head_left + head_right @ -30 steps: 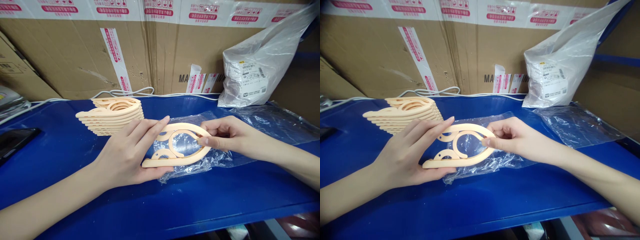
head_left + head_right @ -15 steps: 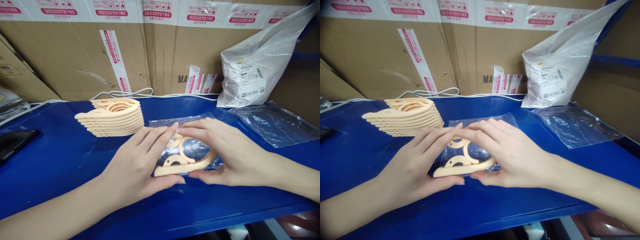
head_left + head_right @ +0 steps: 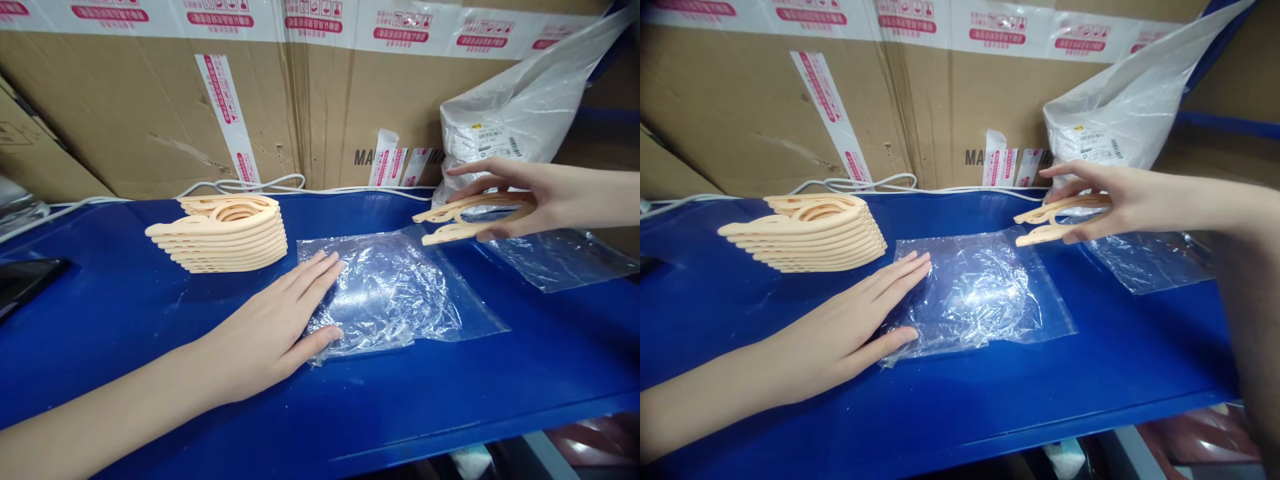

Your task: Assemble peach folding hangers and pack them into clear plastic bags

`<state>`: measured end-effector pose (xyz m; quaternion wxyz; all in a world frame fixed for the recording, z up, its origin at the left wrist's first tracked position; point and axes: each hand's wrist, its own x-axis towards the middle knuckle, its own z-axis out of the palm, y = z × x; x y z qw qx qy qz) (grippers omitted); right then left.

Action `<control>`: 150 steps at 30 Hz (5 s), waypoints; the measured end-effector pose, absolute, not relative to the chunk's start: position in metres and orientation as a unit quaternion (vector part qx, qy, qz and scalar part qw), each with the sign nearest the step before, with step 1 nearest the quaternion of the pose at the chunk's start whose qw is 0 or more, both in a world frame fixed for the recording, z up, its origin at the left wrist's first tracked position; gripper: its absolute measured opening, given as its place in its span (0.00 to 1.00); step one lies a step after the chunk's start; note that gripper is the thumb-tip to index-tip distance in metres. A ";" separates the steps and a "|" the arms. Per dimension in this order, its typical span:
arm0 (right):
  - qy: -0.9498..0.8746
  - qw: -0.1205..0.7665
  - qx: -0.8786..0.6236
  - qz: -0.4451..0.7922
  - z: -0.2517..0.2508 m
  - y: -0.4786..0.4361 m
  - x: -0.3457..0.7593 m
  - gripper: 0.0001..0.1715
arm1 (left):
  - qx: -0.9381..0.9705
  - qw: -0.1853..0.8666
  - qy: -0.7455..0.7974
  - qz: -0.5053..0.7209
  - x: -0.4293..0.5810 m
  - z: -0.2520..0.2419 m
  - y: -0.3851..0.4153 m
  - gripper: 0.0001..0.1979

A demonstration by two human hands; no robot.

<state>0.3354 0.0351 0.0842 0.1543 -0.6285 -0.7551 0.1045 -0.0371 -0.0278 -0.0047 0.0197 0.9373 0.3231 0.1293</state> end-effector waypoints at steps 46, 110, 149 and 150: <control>-0.853 0.222 -0.423 0.210 0.005 0.039 0.264 0.37 | 0.959 0.154 0.238 0.030 -0.036 0.005 -0.019 0.24; -0.794 0.235 -0.449 0.336 0.018 0.033 0.267 0.25 | 0.971 0.118 0.193 0.072 -0.040 0.002 -0.022 0.38; -0.755 0.258 -0.433 0.419 0.021 0.029 0.269 0.20 | 0.879 -0.182 0.422 0.125 -0.120 0.062 0.050 0.42; -0.755 0.276 -0.447 0.393 0.021 0.029 0.269 0.19 | 0.874 -0.187 0.426 0.142 -0.119 0.062 0.048 0.42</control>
